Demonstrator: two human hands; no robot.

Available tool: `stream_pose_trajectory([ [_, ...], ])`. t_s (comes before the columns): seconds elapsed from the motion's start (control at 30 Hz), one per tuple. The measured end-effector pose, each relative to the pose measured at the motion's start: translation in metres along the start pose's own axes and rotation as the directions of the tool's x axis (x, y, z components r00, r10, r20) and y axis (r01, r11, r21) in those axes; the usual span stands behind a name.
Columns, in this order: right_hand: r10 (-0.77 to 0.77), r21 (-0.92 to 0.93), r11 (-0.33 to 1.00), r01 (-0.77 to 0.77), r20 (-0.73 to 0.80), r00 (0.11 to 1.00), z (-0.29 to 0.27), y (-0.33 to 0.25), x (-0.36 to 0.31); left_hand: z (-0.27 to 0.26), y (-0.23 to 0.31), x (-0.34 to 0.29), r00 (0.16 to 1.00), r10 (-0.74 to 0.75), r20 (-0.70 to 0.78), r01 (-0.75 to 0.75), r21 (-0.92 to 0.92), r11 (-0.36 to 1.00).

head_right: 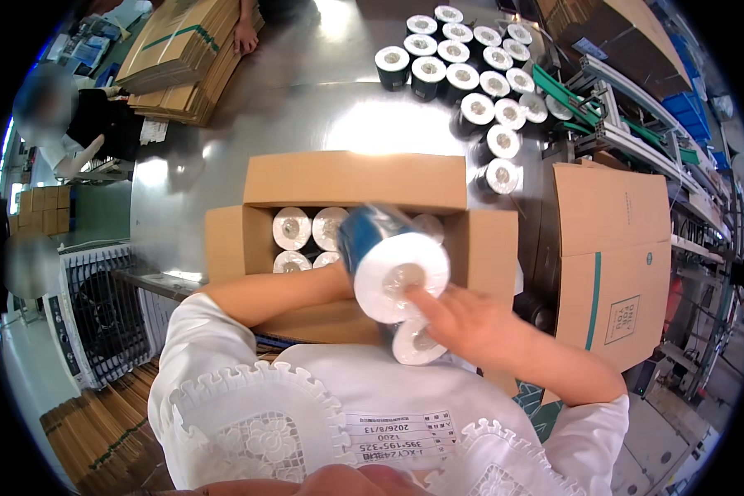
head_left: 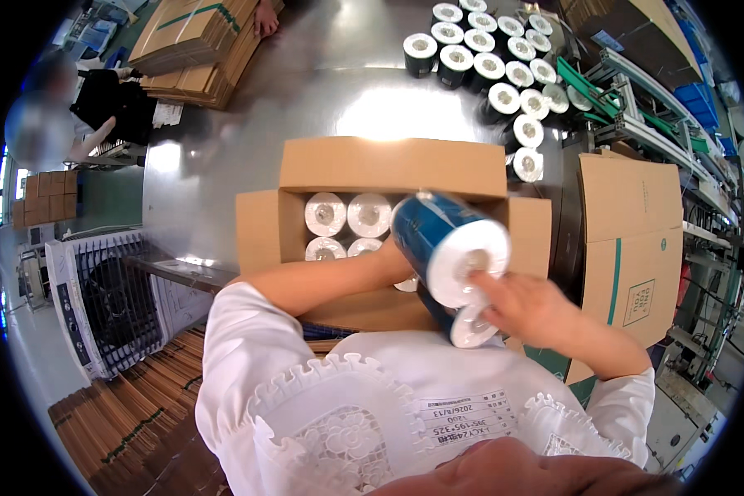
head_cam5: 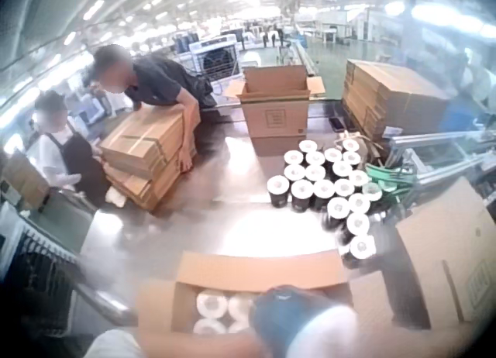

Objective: The person assembles cardboard boxes and places cylindrical rolls into them on a metal table. The person repeatedly picks up rolls, arranges them inside the box, and closes the flaps. Other workers are visible in the background handling similar boxes.

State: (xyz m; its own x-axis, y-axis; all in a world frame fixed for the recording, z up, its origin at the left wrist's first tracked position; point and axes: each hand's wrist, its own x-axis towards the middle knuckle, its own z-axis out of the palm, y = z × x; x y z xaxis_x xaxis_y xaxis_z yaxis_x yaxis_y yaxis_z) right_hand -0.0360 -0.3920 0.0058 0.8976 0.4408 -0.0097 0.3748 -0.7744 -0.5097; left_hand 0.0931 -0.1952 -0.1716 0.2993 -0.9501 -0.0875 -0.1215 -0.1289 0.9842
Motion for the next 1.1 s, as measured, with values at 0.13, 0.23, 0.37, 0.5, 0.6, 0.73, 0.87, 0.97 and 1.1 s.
stream_pose_trajectory([
  [0.13,0.401,-0.094,0.915,-0.393,0.331,0.854,0.062,0.001,0.004,0.017,-0.021,-0.012,0.960,-0.236,0.153,-0.058,0.929,0.366],
  [0.23,0.485,-0.198,0.874,-0.444,0.294,0.823,0.146,0.041,0.008,0.017,-0.045,-0.020,0.992,-0.018,0.126,-0.103,0.878,0.467],
  [0.37,0.544,-0.300,0.837,-0.458,0.366,0.755,0.173,0.066,0.022,0.002,-0.034,-0.021,0.978,-0.074,0.194,-0.132,0.853,0.504],
  [0.5,0.424,-0.155,0.903,-0.401,0.473,0.773,0.145,0.057,0.010,0.003,-0.019,-0.016,0.904,-0.263,0.337,-0.142,0.817,0.559],
  [0.6,0.415,0.161,0.899,-0.407,-0.021,0.910,0.082,0.063,0.005,-0.034,0.058,0.035,0.734,-0.421,0.532,0.070,0.558,0.827],
  [0.73,0.544,0.003,0.791,-0.612,-0.464,0.700,0.045,0.195,0.007,-0.082,0.075,0.149,0.993,-0.106,0.042,0.071,0.502,0.862],
  [0.87,0.795,-0.328,0.511,-0.795,-0.172,0.582,0.119,0.323,0.006,-0.121,-0.040,0.262,0.950,0.120,0.289,-0.310,0.923,0.228],
  [0.97,0.883,-0.260,0.470,-0.844,0.129,0.452,0.128,0.373,0.017,-0.131,-0.101,0.316,0.817,0.045,0.576,-0.573,0.817,-0.058],
  [1.1,0.826,0.032,0.508,-0.861,0.267,0.497,0.141,0.402,0.009,-0.110,-0.136,0.360,0.742,-0.070,0.667,-0.670,0.734,-0.110],
])
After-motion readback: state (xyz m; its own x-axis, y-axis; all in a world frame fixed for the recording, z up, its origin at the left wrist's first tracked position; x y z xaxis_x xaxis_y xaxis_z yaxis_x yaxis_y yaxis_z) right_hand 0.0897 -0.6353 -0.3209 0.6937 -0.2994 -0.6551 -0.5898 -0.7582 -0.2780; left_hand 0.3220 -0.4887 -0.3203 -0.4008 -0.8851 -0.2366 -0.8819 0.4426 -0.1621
